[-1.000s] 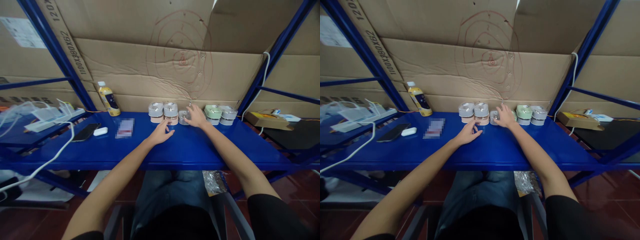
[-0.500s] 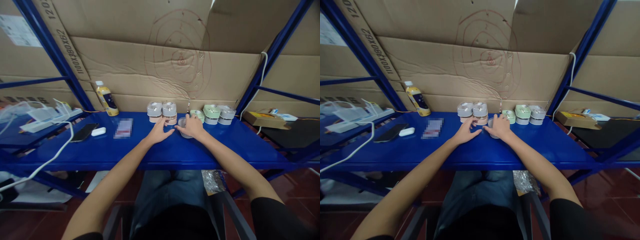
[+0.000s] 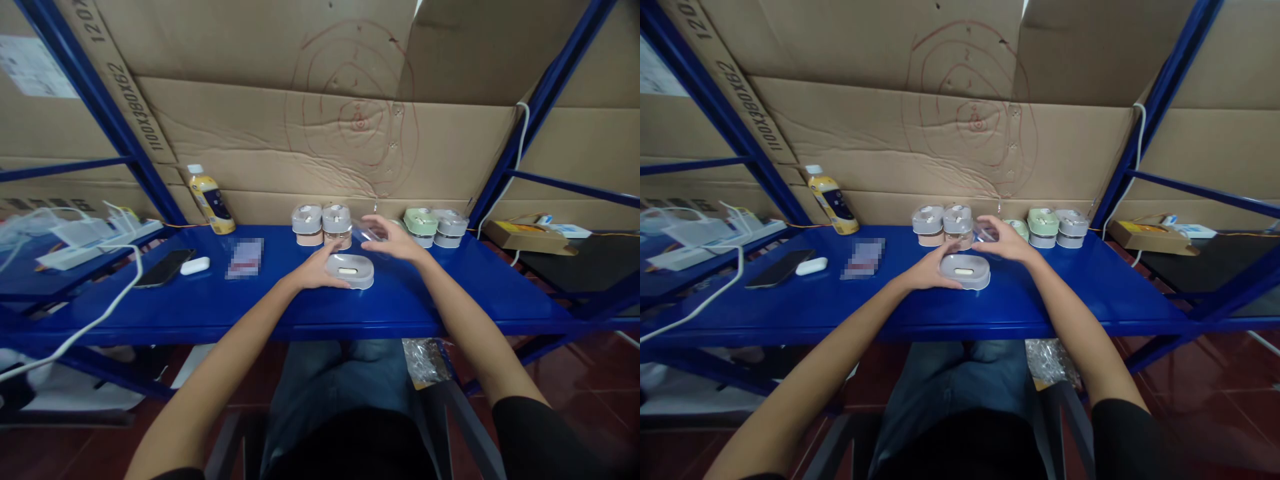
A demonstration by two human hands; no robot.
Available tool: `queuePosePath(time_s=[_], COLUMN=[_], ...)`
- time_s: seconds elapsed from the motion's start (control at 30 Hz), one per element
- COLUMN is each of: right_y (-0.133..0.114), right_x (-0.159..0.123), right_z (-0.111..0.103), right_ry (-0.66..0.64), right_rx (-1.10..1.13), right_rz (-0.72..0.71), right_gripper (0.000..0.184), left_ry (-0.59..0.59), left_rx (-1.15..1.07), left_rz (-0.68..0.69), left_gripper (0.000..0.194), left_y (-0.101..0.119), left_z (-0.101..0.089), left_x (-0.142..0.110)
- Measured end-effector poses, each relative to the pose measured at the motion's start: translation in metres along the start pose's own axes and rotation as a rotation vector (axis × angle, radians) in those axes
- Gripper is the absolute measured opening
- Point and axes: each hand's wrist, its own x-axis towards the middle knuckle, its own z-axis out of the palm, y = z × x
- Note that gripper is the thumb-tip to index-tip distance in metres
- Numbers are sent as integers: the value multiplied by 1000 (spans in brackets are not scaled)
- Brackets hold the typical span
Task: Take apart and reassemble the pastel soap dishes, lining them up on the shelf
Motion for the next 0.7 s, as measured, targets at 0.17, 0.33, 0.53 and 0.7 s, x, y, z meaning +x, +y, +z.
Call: queuePosePath(time_s=[0.17,0.33,0.53,0.7], right_y=[24,41,46,38], right_x=[1,1,5,3], right_z=[-16,-14,-18,-21], right_ry=[199,225,293,219], right_rx=[-72,-153,-99,74], right_rz=[170,203,203,184], right_gripper=[68,64,61,66], left_ry=[-127,-14,436,309], left_rx=[102,91,148,157], left_rz=[35,62,-96,-5], left_gripper=[50,37,45,42], left_y=[5,5,-3,5], left_z=[-1,0,-8,-18], left_x=[-1,1,4,0])
